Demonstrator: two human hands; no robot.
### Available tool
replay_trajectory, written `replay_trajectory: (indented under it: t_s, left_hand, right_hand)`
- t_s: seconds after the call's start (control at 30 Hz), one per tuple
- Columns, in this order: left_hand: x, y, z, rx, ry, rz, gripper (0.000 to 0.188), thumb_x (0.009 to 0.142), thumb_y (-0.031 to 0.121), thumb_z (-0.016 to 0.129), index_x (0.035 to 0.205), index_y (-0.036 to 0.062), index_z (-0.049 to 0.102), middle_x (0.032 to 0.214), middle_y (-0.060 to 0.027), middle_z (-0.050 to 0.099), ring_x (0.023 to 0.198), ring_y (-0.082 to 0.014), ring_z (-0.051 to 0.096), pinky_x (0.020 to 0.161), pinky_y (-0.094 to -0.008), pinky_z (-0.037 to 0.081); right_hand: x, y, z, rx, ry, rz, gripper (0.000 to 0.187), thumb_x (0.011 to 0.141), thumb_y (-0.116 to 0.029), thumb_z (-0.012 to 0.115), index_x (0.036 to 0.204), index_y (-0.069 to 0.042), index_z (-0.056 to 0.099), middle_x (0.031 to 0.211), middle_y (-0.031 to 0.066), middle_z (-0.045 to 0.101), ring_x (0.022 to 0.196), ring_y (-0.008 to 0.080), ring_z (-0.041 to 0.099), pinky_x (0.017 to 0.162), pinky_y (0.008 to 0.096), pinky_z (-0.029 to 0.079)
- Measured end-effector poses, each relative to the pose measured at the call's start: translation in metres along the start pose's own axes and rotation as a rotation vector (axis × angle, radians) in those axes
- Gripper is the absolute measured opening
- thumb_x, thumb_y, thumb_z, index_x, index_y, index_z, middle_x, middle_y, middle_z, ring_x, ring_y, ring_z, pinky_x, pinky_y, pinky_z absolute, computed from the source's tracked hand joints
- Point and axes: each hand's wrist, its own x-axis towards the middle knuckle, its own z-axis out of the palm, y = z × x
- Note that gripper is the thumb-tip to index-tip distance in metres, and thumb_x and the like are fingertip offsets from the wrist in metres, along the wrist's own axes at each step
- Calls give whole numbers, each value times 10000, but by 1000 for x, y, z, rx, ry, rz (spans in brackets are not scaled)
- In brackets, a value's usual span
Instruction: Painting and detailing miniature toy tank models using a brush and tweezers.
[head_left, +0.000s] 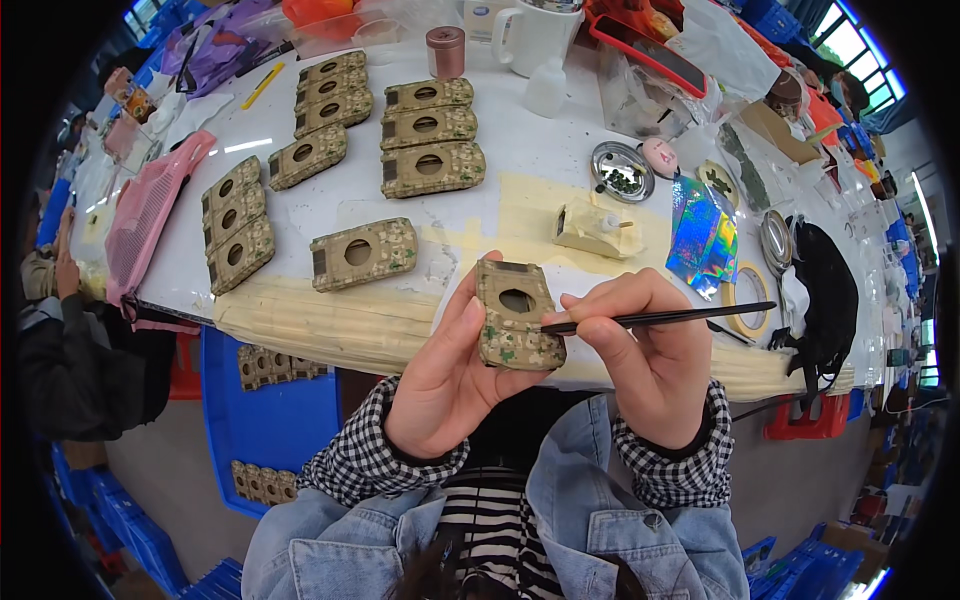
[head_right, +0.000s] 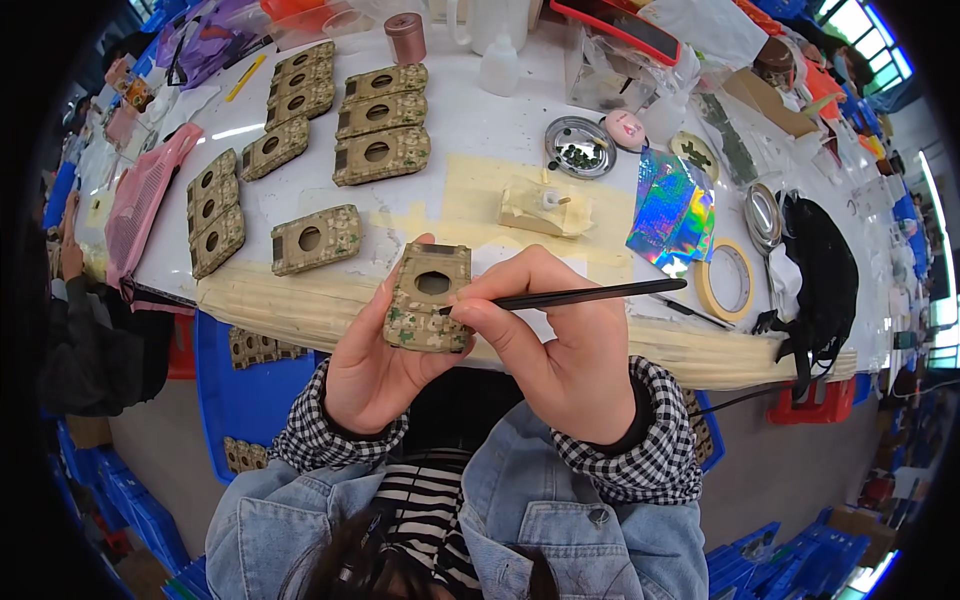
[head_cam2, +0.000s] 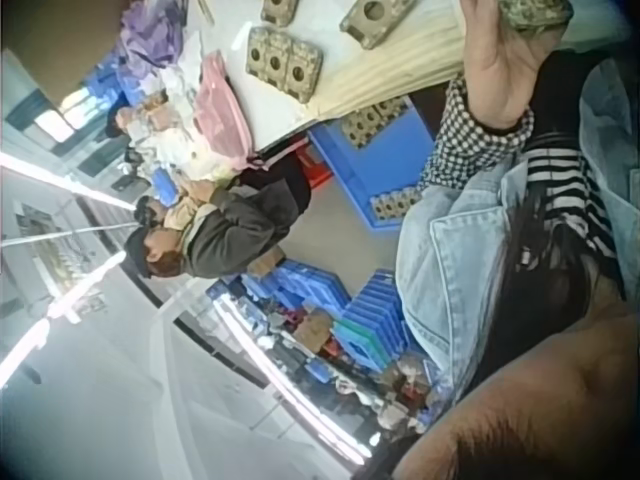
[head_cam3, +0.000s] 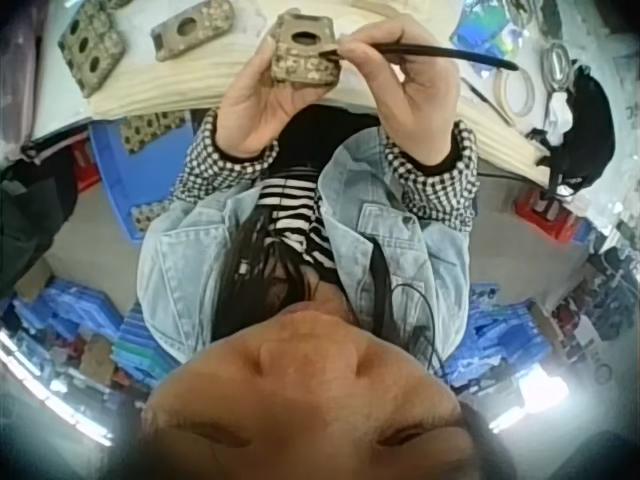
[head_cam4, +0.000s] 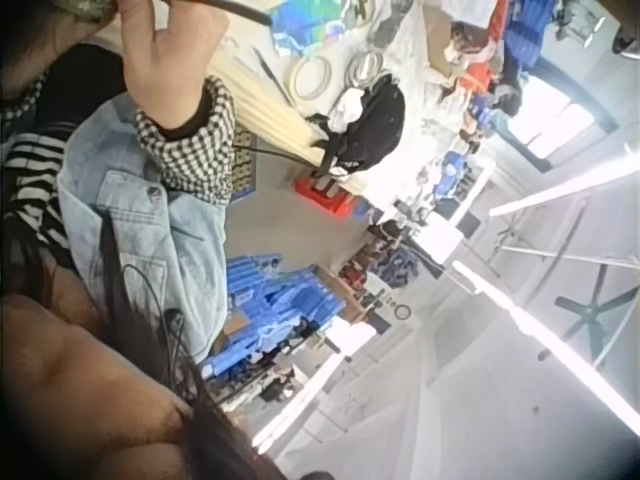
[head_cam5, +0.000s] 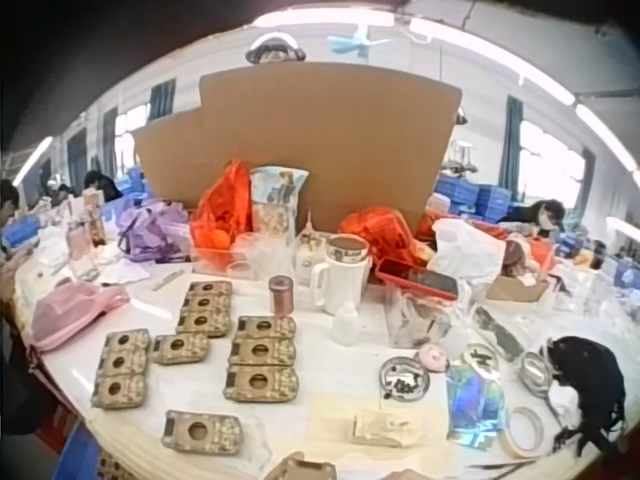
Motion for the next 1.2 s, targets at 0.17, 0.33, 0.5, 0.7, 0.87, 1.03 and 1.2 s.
replay_trajectory:
  t_s: [0.17,0.33,0.5,0.7,0.87,1.03,1.2]
  left_hand:
    - [1,0,-2,-1,-8,-9,518,1029,289,344,1487,199,120,1386,-107,397,1200,-238,521,960,-384,511]
    - [1,1,-2,-4,-4,-12,517,1029,287,344,1488,203,121,1390,-103,394,1211,-233,511,965,-382,507]
    - [1,1,-1,-2,-3,-12,514,1029,286,344,1487,204,124,1389,-101,392,1212,-230,509,968,-382,505]
    - [2,0,-2,18,10,-6,510,1029,304,331,1487,184,140,1393,-109,388,1205,-233,514,966,-387,511]
    - [2,0,0,56,36,8,503,1032,334,296,1487,156,175,1416,-130,373,1209,-246,514,974,-404,511]
    - [2,1,-1,22,21,-6,507,1031,306,323,1487,180,141,1391,-115,390,1202,-240,518,962,-377,514]
    - [3,1,-1,-2,12,-15,514,1030,289,336,1487,192,122,1379,-107,398,1197,-236,522,954,-365,519]
  right_hand:
    - [0,1,0,-18,8,-11,69,858,-47,662,866,13,627,778,74,644,705,135,608,640,246,470]
    - [1,1,0,-26,-2,-2,66,855,-42,663,864,15,630,770,73,644,690,130,605,628,243,469]
    - [1,2,0,-24,4,-13,62,854,-38,662,867,15,633,772,72,645,690,129,605,628,243,469]
    - [1,2,-1,-30,4,-22,69,852,-42,667,869,15,631,778,74,649,701,133,609,639,246,472]
    - [2,2,-2,-47,-17,-35,82,851,-50,672,872,14,627,789,79,651,714,139,612,646,250,473]
    - [2,1,-3,-55,-17,-20,79,850,-48,672,873,14,629,792,80,651,718,140,613,648,250,473]
    - [2,1,-2,-2,5,6,69,852,-44,668,871,13,634,795,75,654,723,134,613,656,247,472]
